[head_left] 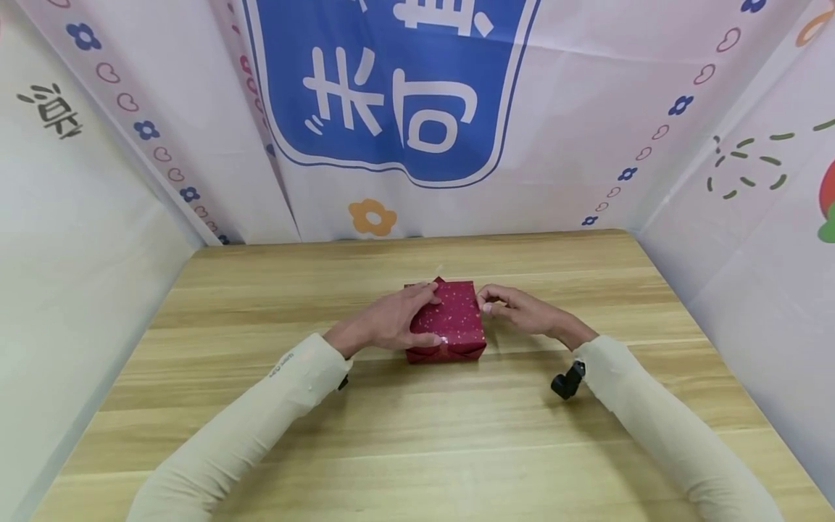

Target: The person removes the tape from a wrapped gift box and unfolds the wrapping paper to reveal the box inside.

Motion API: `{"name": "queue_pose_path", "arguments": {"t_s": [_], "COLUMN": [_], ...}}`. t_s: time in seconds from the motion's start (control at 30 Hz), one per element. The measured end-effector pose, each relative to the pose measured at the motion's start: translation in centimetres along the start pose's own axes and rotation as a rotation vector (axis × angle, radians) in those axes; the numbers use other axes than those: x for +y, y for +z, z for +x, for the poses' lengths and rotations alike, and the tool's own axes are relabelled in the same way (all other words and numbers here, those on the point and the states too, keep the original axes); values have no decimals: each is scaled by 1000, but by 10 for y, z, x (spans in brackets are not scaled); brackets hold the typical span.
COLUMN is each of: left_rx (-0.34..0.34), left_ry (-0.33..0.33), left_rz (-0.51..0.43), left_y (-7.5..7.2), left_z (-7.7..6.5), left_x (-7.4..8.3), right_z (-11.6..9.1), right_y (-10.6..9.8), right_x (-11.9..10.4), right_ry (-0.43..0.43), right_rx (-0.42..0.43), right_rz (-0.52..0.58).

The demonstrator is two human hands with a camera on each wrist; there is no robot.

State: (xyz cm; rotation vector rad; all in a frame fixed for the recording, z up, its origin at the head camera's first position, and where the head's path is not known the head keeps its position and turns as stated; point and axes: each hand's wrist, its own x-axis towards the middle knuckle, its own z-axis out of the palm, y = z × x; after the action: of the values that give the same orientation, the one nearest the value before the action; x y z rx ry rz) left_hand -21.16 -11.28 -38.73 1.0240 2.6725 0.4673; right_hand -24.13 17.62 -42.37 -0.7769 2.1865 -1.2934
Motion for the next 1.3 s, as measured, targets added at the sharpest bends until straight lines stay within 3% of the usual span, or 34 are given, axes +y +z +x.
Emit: {"name": "queue_pose_path", "arguments": {"t_s": [0.57,0.77,1.0,1.3], "left_rx": [-10,-2,-5,-16], "left_ry": [0,2,12,54], "left_rz": [-10,-6,1,48], "left_y": [-1,-1,0,-9], "left_z": [0,0,1,1], "left_x": [0,0,-3,-4], "right_z": [-1,-2,-3,-3], "right_y": [2,1,-1,-1], "right_x": [7,13,15,13], "right_ry": [29,18,-1,14], "right_rx": [-32,-22,69,102], "right_rz": [246,265,233,258]}}
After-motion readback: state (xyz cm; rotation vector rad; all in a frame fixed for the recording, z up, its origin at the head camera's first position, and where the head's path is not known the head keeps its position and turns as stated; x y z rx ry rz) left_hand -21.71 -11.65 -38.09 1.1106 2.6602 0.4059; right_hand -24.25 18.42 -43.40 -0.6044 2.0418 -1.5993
